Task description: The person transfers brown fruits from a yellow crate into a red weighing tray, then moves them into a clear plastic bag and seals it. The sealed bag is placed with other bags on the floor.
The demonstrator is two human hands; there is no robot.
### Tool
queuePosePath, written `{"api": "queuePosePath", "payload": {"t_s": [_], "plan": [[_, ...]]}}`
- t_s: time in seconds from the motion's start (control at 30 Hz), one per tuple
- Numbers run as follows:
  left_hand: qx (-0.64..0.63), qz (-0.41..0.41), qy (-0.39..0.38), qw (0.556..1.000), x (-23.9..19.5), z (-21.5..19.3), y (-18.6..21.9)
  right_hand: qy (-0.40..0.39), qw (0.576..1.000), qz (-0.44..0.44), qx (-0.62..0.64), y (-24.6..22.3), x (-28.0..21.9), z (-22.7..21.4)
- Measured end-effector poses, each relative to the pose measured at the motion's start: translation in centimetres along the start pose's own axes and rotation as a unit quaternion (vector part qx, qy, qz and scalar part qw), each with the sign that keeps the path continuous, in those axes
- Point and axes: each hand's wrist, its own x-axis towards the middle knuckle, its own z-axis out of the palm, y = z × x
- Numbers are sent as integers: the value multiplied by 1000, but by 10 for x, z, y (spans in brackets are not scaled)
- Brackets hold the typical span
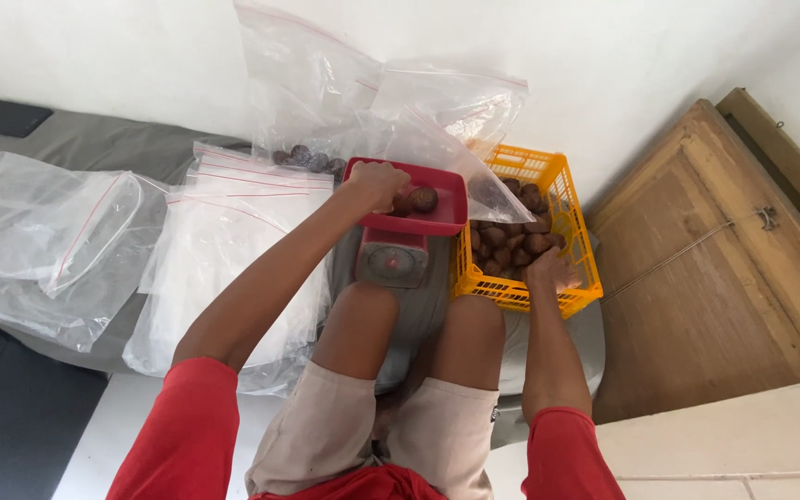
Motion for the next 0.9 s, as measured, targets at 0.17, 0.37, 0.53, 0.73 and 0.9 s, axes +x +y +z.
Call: {"api": "queuePosePath", "payload": {"t_s": [0.17,0.37,0.53,0.73,0.9], "plan": [[8,3,54,998,-7,-9,-1,3,1000,-6,8,-2,-20,-18],[10,48,161,986,-6,-11,20,27,998,-42,38,-6,-76,-58],[-2,119,276,954,-26,-19,84,55,974,-128,180,-2,-113,-95],[-32,274,365,889,-12,-1,165,-14,887,-184,424,9,-94,-96],[-29,238,181,954,11,21,210,-193,755,-208,591,22,-106,-111]]}}
